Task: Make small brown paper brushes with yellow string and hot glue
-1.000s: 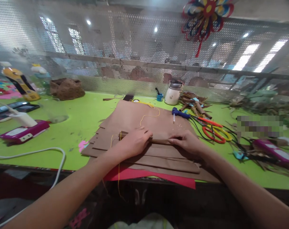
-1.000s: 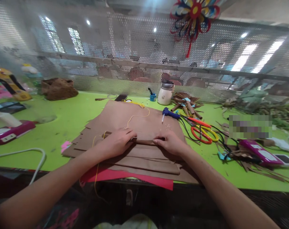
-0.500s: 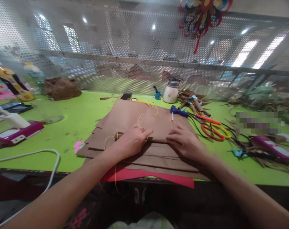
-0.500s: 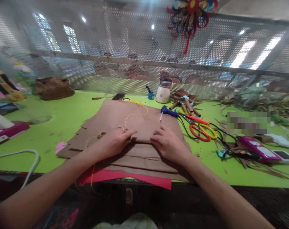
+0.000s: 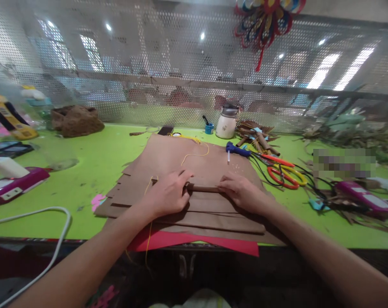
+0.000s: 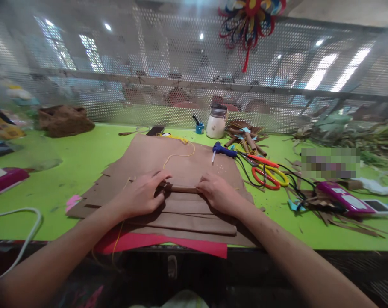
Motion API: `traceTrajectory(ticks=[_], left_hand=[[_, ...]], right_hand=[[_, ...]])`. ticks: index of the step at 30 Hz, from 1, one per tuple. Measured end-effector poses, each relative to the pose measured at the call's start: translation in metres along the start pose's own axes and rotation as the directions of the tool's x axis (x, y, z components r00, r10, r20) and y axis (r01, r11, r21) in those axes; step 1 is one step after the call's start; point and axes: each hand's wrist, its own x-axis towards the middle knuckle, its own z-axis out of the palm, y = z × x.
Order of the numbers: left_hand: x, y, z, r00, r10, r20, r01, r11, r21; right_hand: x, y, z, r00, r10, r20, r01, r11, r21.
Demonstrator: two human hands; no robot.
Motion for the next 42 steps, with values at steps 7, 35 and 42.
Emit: traceTrajectory(ticks=[7,35,42], left_hand=[[0.004,-0.001,0.005,0.996,0.086,-0.013,-0.087,0.991,-0.106],[0.015,-0.015,0.005,0.999,0.022,0.033,-0.017,0.991,-0.130],[0.011,-0.024,0.005,0.999,-0.028,0.024,0.031,0.994,-0.100]], right_hand=[[0.006,0.004,-0.001,0.995,0.092,0.049,-0.096,0.991,0.098],[0.006,0.007,0.001,0.997,0.077,0.003,-0.077,0.995,-0.066],[0.007,0.015,0.006,0.994,0.089,-0.064,-0.090,0.996,-0.028]])
